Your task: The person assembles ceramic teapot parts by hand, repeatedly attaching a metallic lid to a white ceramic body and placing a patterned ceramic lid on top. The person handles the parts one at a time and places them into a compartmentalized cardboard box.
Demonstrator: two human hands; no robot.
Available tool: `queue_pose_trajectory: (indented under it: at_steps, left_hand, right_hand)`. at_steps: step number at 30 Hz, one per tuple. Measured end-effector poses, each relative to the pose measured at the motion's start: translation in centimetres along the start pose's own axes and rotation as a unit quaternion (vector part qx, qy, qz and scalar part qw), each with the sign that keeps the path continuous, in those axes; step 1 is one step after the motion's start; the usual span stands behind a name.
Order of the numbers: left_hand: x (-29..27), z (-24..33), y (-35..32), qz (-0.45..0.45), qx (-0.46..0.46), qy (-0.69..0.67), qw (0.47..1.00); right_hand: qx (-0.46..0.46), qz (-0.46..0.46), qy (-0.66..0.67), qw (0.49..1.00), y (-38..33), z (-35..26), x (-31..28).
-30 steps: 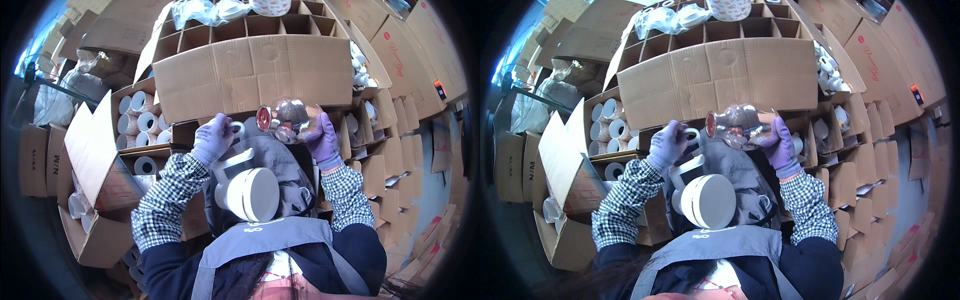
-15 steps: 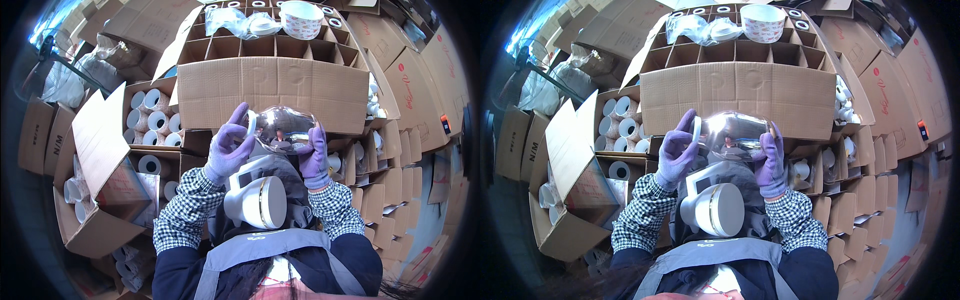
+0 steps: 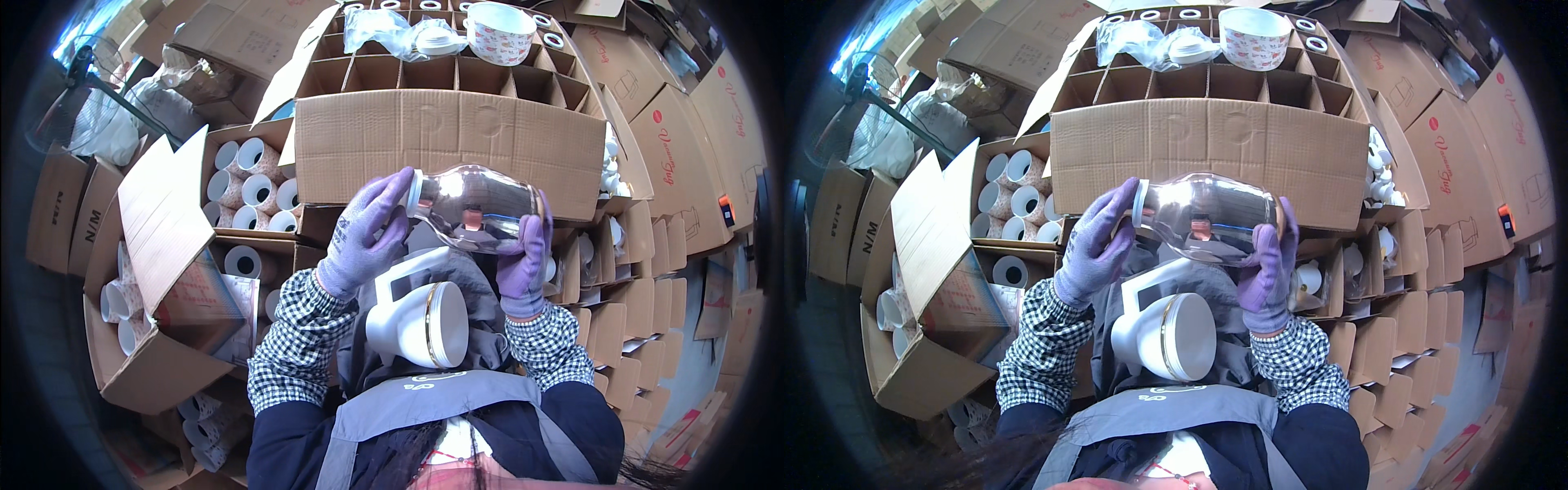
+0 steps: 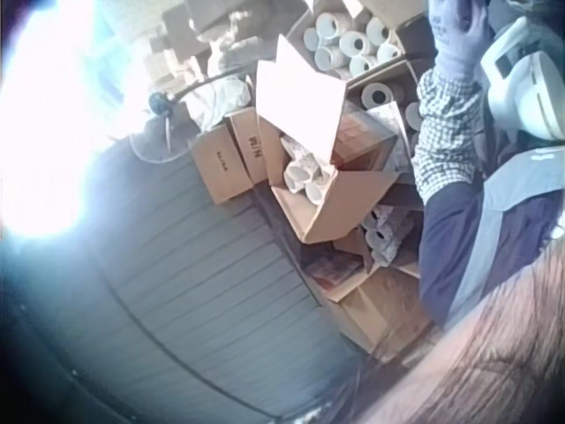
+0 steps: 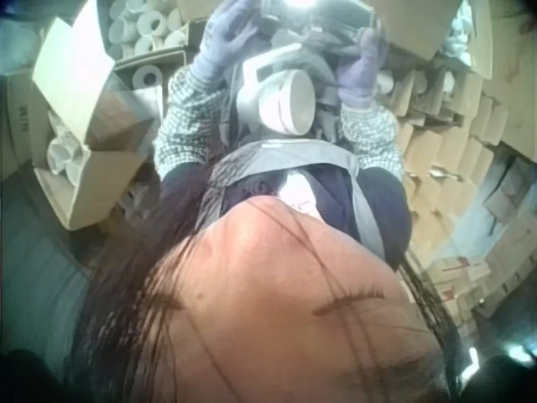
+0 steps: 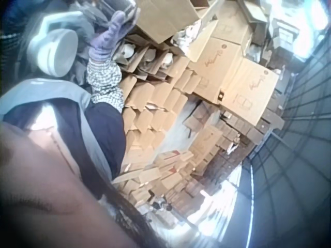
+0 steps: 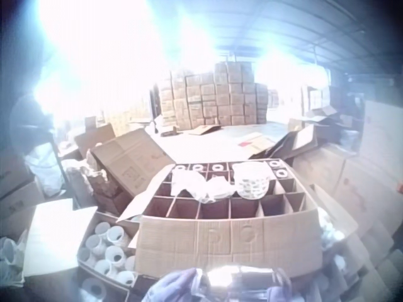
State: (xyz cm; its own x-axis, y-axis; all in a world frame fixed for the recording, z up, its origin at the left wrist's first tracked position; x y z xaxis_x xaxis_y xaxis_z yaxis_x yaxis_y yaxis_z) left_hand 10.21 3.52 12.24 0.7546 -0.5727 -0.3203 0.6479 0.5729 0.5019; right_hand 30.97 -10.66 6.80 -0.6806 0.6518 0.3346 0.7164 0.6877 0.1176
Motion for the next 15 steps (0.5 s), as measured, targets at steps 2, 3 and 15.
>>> queue_pose_trajectory:
  at_steps: [2, 3, 15]
  left_hand:
    - [0.5, 0.7, -0.7, 0.058, -0.152, -0.291, 0.943]
    - [0.6, 0.4, -0.9, 0.076, -0.151, -0.302, 0.938]
    - [3.0, 2.3, -0.6, -0.001, -0.092, -0.583, 0.807]
  right_hand:
    - [-0.118, -0.012, -0.082, 0.990, -1.0, -1.3, 0.1]
    - [-0.217, -0.011, -0.174, 0.961, -1.1, -1.6, -0.2]
    - [-0.474, -0.100, -0.097, 0.870, -4.7, 0.8, -1.8]
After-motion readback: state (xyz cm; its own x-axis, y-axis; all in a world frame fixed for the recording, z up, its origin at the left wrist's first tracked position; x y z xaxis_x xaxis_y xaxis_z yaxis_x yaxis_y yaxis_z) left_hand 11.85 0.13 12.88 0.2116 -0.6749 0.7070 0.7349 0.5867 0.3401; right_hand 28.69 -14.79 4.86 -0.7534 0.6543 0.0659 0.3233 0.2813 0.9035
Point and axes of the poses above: each hand's wrist, its own y-axis towards the middle knuckle, its own x-axis out of the palm, z = x × y, the point moved 1 cm from there along y, towards the middle knuckle, and after that the axes turned 11 degrees about -y, right-handed, at the moved point
